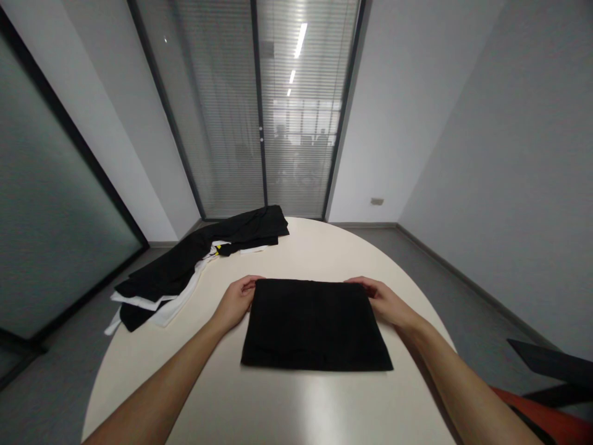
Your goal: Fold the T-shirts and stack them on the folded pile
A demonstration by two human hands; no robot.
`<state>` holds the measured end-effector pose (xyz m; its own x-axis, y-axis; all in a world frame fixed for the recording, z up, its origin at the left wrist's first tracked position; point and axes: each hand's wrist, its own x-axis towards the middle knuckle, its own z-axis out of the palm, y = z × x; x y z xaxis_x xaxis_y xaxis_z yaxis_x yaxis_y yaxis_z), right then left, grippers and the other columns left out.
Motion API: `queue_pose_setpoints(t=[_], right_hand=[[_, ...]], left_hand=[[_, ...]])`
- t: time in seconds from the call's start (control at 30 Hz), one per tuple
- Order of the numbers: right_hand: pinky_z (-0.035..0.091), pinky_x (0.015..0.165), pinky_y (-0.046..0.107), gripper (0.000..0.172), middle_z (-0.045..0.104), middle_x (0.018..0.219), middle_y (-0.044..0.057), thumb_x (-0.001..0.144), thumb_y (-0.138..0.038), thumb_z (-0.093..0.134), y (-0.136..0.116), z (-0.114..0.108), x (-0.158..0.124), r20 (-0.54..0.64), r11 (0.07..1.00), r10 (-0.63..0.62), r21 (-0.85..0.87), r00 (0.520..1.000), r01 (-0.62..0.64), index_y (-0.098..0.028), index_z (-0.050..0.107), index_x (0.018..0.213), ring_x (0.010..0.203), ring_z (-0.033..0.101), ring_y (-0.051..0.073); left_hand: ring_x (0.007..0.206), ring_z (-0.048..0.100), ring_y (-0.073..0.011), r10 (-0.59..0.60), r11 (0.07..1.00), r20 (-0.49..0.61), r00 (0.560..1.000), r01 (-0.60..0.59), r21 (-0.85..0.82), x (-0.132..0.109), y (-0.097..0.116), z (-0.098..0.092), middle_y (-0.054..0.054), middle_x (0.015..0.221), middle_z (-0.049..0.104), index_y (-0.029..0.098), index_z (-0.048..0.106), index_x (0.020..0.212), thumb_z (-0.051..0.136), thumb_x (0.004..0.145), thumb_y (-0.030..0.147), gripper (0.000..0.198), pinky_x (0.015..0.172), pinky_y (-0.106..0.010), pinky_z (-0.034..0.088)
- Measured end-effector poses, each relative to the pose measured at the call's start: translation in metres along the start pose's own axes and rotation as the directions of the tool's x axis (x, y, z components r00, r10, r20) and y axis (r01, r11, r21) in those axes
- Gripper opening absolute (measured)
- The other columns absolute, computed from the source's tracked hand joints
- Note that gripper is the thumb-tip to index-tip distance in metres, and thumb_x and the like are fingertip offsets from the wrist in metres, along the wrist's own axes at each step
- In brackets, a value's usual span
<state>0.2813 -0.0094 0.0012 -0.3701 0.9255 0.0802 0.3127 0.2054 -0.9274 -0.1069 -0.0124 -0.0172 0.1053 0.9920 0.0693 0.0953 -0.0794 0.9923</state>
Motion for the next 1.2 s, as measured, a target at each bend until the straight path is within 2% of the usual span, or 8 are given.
queue_pose_setpoints(t=[0.13, 0.33, 0.53, 0.7, 0.83, 0.97, 1.1, 1.2], right_hand=[[0.052, 0.095, 0.044, 0.051, 0.073, 0.111, 0.013, 0.086, -0.059, 0.066, 0.003, -0.006, 0.002, -0.021, 1.000, 0.012, 0.028, 1.000, -0.011, -0.017, 0.070, 0.115, 0.101, 0.068, 0.028], [0.052, 0.093, 0.044, 0.056, 0.073, 0.110, 0.013, 0.082, -0.059, 0.070, 0.008, -0.007, 0.003, -0.010, 1.000, -0.014, -0.001, 1.000, 0.014, -0.018, 0.069, 0.119, 0.100, 0.068, 0.028], [0.053, 0.087, 0.040, 0.062, 0.075, 0.100, 0.011, 0.085, -0.062, 0.066, 0.021, -0.009, 0.009, -0.026, 0.995, 0.024, 0.096, 0.999, -0.022, -0.016, 0.068, 0.126, 0.090, 0.069, 0.025], [0.055, 0.086, 0.041, 0.072, 0.075, 0.103, 0.011, 0.083, -0.062, 0.068, 0.018, -0.007, 0.003, -0.038, 0.997, 0.019, 0.070, 0.999, -0.016, -0.019, 0.058, 0.140, 0.089, 0.069, 0.023], [0.051, 0.099, 0.046, 0.062, 0.072, 0.120, 0.012, 0.082, -0.058, 0.071, 0.015, -0.008, 0.001, -0.060, 0.999, -0.035, 0.029, 0.998, 0.037, -0.024, 0.064, 0.134, 0.107, 0.067, 0.028], [0.049, 0.102, 0.049, 0.053, 0.075, 0.112, 0.012, 0.083, -0.060, 0.069, 0.028, -0.012, 0.004, -0.091, 0.999, 0.019, 0.034, 0.996, -0.016, -0.021, 0.075, 0.118, 0.108, 0.068, 0.031], [0.050, 0.101, 0.051, 0.048, 0.075, 0.109, 0.012, 0.085, -0.059, 0.067, 0.032, -0.018, 0.006, -0.079, 1.000, -0.010, -0.023, 0.997, 0.008, -0.021, 0.077, 0.111, 0.104, 0.069, 0.031], [0.045, 0.106, 0.053, 0.044, 0.074, 0.112, 0.012, 0.089, -0.061, 0.058, 0.011, -0.015, 0.003, -0.186, 0.966, -0.162, -0.228, 0.969, 0.117, -0.023, 0.079, 0.097, 0.110, 0.066, 0.032]], left_hand=[[0.060, 0.062, -0.0145, -0.028, 0.999, -0.022, 0.999, 0.029, 0.020, 0.000, -0.001, -0.001, -0.007, 0.089, 0.075, 0.014, 0.069, 0.108, 0.068, 0.077, 0.039, 0.040, 0.047, -0.021, 0.039], [0.066, 0.065, -0.0153, -0.007, 1.000, 0.013, 1.000, 0.007, 0.012, 0.004, -0.011, -0.005, -0.007, 0.092, 0.074, 0.015, 0.071, 0.111, 0.069, 0.079, 0.037, 0.039, 0.053, -0.022, 0.046], [0.047, 0.054, -0.0114, -0.092, 0.995, -0.027, 0.995, 0.091, -0.042, 0.013, -0.023, -0.007, 0.001, 0.059, 0.064, 0.012, 0.072, 0.106, 0.071, 0.072, 0.034, 0.040, 0.044, -0.020, 0.037], [0.054, 0.059, -0.0123, -0.108, 0.992, 0.000, 0.994, 0.107, -0.061, 0.010, -0.015, -0.007, -0.004, 0.074, 0.071, 0.012, 0.072, 0.108, 0.073, 0.070, 0.033, 0.042, 0.047, -0.020, 0.040], [0.052, 0.057, -0.0107, -0.066, 0.998, 0.075, 0.995, 0.066, -0.007, 0.004, -0.007, -0.008, -0.002, 0.076, 0.071, 0.015, 0.068, 0.124, 0.072, 0.074, 0.031, 0.053, 0.047, -0.021, 0.040], [0.045, 0.051, -0.0093, -0.052, 0.992, 0.000, 0.999, 0.052, 0.114, 0.008, -0.011, -0.015, -0.003, 0.072, 0.071, 0.013, 0.076, 0.109, 0.064, 0.076, 0.031, 0.039, 0.044, -0.021, 0.039], [0.075, 0.069, -0.0204, 0.044, 0.984, -0.223, 0.974, -0.003, 0.179, 0.012, -0.005, -0.017, -0.012, 0.103, 0.075, 0.016, 0.077, 0.082, 0.060, 0.080, 0.034, 0.025, 0.053, -0.026, 0.050], [0.112, 0.065, -0.0262, 0.276, 0.931, -0.247, 0.929, -0.195, 0.307, -0.001, 0.020, -0.003, -0.011, 0.119, 0.072, 0.019, 0.075, 0.105, 0.056, 0.090, 0.037, 0.031, 0.088, -0.036, 0.055]])
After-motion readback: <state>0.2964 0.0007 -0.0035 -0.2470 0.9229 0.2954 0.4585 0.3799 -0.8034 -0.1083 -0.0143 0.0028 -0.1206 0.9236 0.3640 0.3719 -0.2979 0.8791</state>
